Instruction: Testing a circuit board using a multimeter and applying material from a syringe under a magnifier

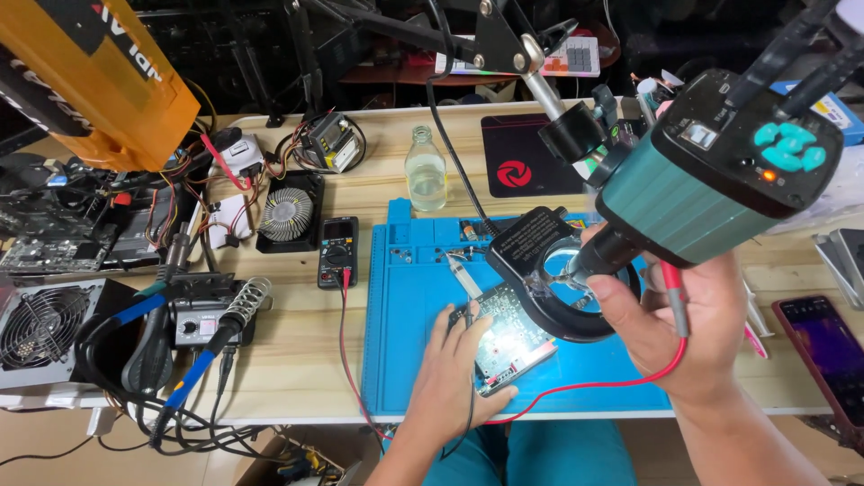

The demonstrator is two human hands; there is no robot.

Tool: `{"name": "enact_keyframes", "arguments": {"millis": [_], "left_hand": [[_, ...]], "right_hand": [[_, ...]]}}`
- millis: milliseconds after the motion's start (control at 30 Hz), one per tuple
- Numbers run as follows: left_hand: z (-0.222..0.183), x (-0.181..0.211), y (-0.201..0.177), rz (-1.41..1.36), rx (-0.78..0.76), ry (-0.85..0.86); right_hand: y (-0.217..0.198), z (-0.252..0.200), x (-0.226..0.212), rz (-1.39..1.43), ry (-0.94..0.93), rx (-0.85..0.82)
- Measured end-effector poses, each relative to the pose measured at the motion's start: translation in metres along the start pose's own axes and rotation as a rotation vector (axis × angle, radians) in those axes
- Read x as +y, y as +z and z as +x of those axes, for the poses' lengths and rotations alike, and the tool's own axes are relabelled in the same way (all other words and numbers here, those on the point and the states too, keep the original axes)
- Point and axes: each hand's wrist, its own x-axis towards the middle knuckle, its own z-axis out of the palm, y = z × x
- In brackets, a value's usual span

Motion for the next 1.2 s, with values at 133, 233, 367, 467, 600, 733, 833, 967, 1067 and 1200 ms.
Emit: {"name": "enact_keyframes", "arguments": {"millis": [133,233,367,467,600,733,833,967,1067,1200], "left_hand": [[0.0,-0.002,0.002,0.005,-0.01,-0.009],[0.0,-0.004,0.003,-0.004,0.009,0.016],[0.0,-0.003,0.003,-0.003,0.012,0.02],[0.0,-0.003,0.002,0.001,0.01,0.018],[0.001,-0.001,0.001,0.004,-0.02,-0.019],[0.0,-0.004,0.002,0.009,-0.001,0.005],[0.001,-0.005,0.003,0.006,0.012,0.031],[0.0,-0.005,0.003,0.013,0.008,0.031],[0.0,-0.003,0.002,0.026,-0.003,0.022],[0.0,-0.004,0.002,0.023,0.004,0.031]], "right_hand": [[0.001,0.001,-0.003,-0.023,0.006,0.0],[0.001,0.0,-0.003,0.01,0.02,-0.004],[-0.002,-0.001,-0.003,0.009,0.036,-0.012],[-0.003,0.001,-0.006,-0.009,0.03,-0.037],[-0.012,-0.007,0.008,-0.027,0.005,0.0],[-0.023,-0.028,0.007,-0.317,-0.083,0.149],[-0.037,-0.035,-0.023,-0.419,-0.182,0.161],[-0.063,-0.074,-0.05,-0.365,0.559,-0.04],[-0.063,-0.103,-0.039,-0.587,-0.086,-0.27],[-0.04,-0.056,-0.025,-0.485,-0.265,0.006]]}}
